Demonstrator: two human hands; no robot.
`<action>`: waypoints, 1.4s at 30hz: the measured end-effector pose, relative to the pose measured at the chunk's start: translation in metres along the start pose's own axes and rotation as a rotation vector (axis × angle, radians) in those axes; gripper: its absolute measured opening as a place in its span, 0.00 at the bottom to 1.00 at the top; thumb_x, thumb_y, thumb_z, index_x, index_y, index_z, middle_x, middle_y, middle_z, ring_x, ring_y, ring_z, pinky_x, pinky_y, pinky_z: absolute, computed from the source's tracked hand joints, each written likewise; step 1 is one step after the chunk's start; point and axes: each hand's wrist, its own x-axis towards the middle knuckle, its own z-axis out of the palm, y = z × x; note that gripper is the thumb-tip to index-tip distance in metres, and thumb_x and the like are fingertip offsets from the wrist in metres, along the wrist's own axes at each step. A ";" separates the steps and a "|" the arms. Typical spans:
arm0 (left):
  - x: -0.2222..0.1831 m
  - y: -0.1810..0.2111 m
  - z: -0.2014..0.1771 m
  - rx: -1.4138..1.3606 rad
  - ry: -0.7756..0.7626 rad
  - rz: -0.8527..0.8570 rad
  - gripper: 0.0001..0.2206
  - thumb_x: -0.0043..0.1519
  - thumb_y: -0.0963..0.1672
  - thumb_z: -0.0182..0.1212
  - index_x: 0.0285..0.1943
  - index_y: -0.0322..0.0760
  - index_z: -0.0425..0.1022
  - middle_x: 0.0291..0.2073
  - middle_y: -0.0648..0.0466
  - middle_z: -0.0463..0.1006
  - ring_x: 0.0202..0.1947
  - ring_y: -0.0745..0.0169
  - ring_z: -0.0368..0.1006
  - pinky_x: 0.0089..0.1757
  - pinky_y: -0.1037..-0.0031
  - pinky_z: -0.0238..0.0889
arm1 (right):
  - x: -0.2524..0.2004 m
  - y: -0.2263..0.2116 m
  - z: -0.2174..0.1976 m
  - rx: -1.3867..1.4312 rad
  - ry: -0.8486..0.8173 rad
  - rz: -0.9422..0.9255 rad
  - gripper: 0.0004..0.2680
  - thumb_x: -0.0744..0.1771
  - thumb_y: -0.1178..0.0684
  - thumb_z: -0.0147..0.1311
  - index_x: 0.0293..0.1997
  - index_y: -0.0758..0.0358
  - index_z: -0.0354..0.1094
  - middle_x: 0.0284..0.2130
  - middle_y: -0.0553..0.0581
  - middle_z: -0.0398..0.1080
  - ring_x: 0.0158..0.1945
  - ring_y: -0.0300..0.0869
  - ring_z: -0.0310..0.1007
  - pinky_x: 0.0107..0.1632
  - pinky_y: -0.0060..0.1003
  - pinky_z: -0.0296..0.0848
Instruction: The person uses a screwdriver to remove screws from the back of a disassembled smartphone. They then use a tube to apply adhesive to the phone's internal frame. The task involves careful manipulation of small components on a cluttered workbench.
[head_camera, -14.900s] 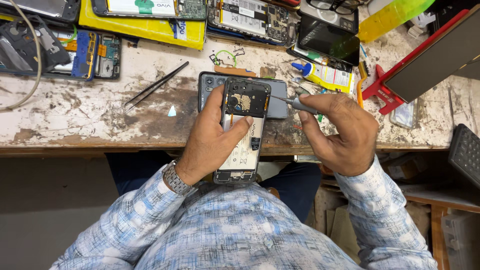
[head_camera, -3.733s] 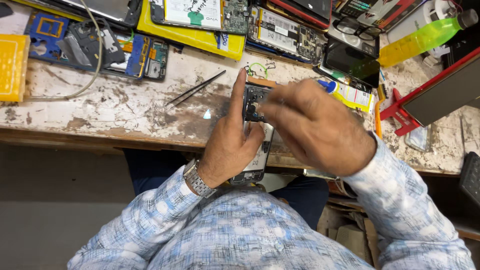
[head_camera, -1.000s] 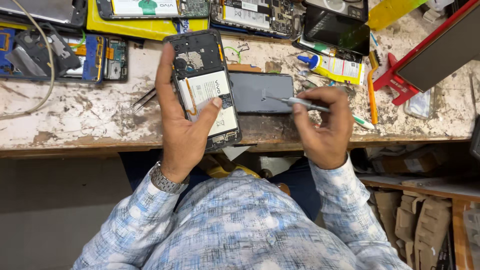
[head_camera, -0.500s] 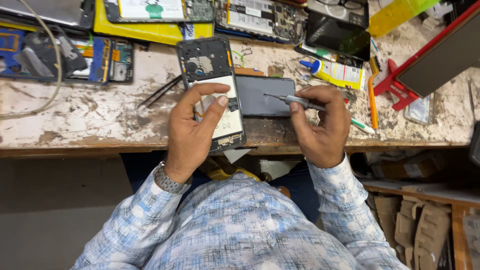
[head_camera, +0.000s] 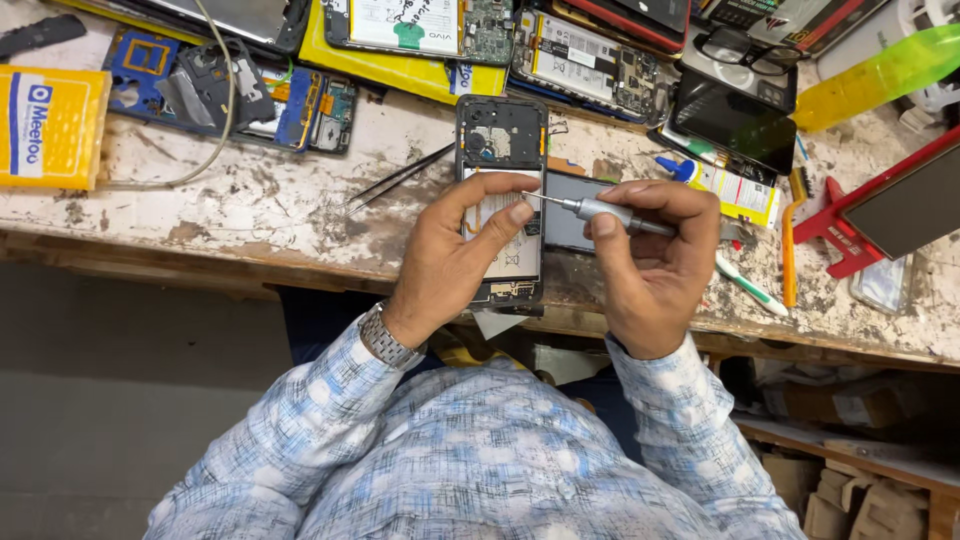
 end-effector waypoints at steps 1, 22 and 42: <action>0.000 -0.001 0.000 -0.004 0.004 -0.012 0.11 0.69 0.46 0.60 0.56 0.38 0.79 0.46 0.56 0.83 0.49 0.71 0.77 0.50 0.77 0.70 | 0.000 0.000 0.002 0.006 -0.006 -0.004 0.09 0.73 0.66 0.55 0.54 0.65 0.55 0.49 0.60 0.69 0.48 0.38 0.75 0.52 0.32 0.79; 0.000 -0.007 0.001 0.021 0.026 -0.042 0.08 0.69 0.45 0.60 0.50 0.38 0.81 0.41 0.57 0.83 0.43 0.72 0.77 0.46 0.77 0.70 | -0.004 -0.001 -0.005 -0.189 -0.079 -0.151 0.12 0.72 0.68 0.56 0.56 0.64 0.55 0.51 0.60 0.64 0.55 0.41 0.72 0.57 0.33 0.77; 0.001 -0.005 0.001 0.038 0.002 -0.021 0.08 0.69 0.45 0.60 0.50 0.38 0.81 0.42 0.56 0.83 0.46 0.70 0.77 0.49 0.75 0.69 | 0.007 -0.013 -0.009 -0.358 -0.181 -0.353 0.16 0.66 0.71 0.57 0.55 0.69 0.52 0.44 0.62 0.68 0.51 0.46 0.74 0.51 0.38 0.79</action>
